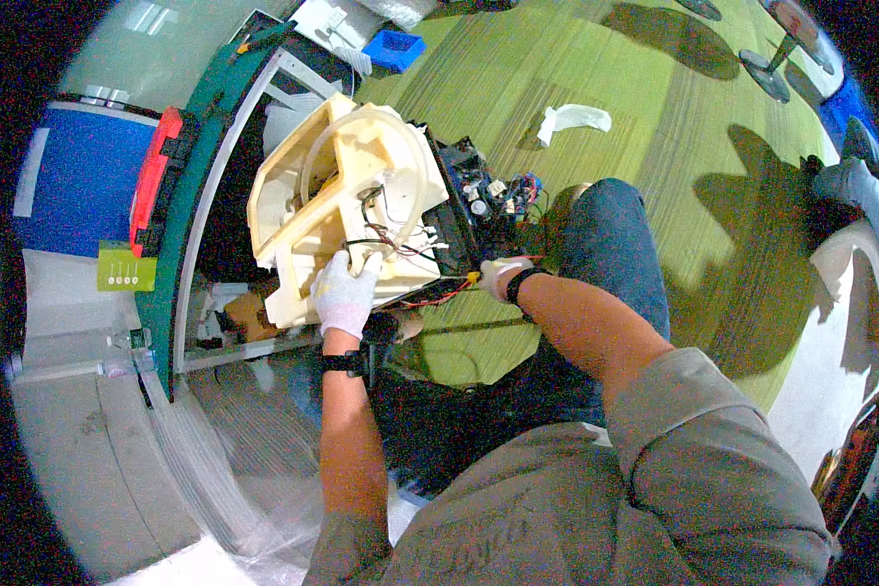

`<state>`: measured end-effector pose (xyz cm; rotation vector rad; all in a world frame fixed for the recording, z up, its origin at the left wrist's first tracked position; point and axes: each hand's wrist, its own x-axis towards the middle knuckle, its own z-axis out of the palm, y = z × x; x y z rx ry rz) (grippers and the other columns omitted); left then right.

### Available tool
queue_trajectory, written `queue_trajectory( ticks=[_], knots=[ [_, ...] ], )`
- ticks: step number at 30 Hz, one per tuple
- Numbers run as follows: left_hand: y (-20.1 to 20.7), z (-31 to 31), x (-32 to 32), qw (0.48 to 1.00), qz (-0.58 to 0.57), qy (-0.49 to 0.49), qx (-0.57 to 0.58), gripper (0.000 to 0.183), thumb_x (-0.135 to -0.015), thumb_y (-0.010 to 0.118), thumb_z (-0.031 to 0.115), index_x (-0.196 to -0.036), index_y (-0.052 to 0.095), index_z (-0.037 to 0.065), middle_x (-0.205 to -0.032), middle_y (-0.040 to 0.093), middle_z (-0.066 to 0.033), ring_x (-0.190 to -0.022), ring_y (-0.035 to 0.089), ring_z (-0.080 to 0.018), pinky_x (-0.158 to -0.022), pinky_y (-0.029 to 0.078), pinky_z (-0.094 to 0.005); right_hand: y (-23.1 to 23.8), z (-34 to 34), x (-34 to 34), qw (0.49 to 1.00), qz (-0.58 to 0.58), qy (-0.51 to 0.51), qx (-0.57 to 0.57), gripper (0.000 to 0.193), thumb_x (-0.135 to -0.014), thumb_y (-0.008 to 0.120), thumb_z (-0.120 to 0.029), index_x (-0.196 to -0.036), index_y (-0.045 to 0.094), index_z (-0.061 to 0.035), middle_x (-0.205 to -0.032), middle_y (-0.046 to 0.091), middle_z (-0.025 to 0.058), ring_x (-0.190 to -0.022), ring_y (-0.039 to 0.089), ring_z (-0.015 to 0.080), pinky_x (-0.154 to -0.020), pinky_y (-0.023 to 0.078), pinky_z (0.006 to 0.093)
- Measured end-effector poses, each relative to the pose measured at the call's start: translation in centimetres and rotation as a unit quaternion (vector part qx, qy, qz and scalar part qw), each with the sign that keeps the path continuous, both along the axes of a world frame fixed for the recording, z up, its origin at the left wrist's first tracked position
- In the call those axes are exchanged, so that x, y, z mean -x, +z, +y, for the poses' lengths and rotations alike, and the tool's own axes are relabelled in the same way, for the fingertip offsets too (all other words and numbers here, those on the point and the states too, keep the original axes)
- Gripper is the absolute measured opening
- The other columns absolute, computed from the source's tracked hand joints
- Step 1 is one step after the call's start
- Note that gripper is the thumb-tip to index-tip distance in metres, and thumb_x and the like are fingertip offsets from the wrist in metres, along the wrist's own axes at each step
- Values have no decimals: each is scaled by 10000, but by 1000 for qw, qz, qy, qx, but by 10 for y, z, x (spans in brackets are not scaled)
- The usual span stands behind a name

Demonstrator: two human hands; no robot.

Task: Using a screwdriver to repair or disassemble a mechanical unit housed in plastic.

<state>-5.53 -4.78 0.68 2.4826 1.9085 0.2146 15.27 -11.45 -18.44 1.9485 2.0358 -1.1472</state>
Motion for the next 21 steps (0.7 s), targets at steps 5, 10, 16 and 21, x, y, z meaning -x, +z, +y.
queue_trajectory(
  ticks=[5, 10, 16, 21],
  knots=[
    [0, -2, 5, 1000, 5, 7, 0, 483, -787, 621, 496, -902, 596, 29, -938, 638, -220, -902, 576, -397, -818, 418, -475, 18, 2, 5, 999, -15, -15, 41, 371, -892, 508, -345, -1108, 566, -49, -1024, 662, 136, -955, 634, 330, -768, 505, 420],
    [-2, 1, 6, 1000, -3, -8, -7, 484, -783, 625, 500, -903, 602, 32, -929, 641, -214, -893, 577, -392, -814, 419, -475, 34, 2, 2, 997, -3, -27, 76, 411, -901, 503, -397, -1134, 568, -65, -1035, 654, 155, -948, 632, 332, -777, 495, 426],
    [1, -1, 3, 1000, 0, -3, -4, 479, -782, 629, 494, -895, 604, 30, -916, 645, -207, -884, 578, -385, -804, 422, -472, 19, 1, -1, 999, 4, -16, 42, 431, -901, 492, -413, -1151, 567, -71, -1061, 652, 136, -997, 617, 319, -810, 483, 433],
    [-2, -1, 4, 1000, -2, -8, -24, 474, -779, 632, 490, -876, 600, 27, -908, 644, -209, -884, 576, -385, -799, 421, -474, 20, 2, 1, 998, -10, -21, 64, 441, -902, 472, -418, -1141, 571, -62, -1073, 647, 148, -1002, 615, 324, -825, 482, 435]
  ],
)
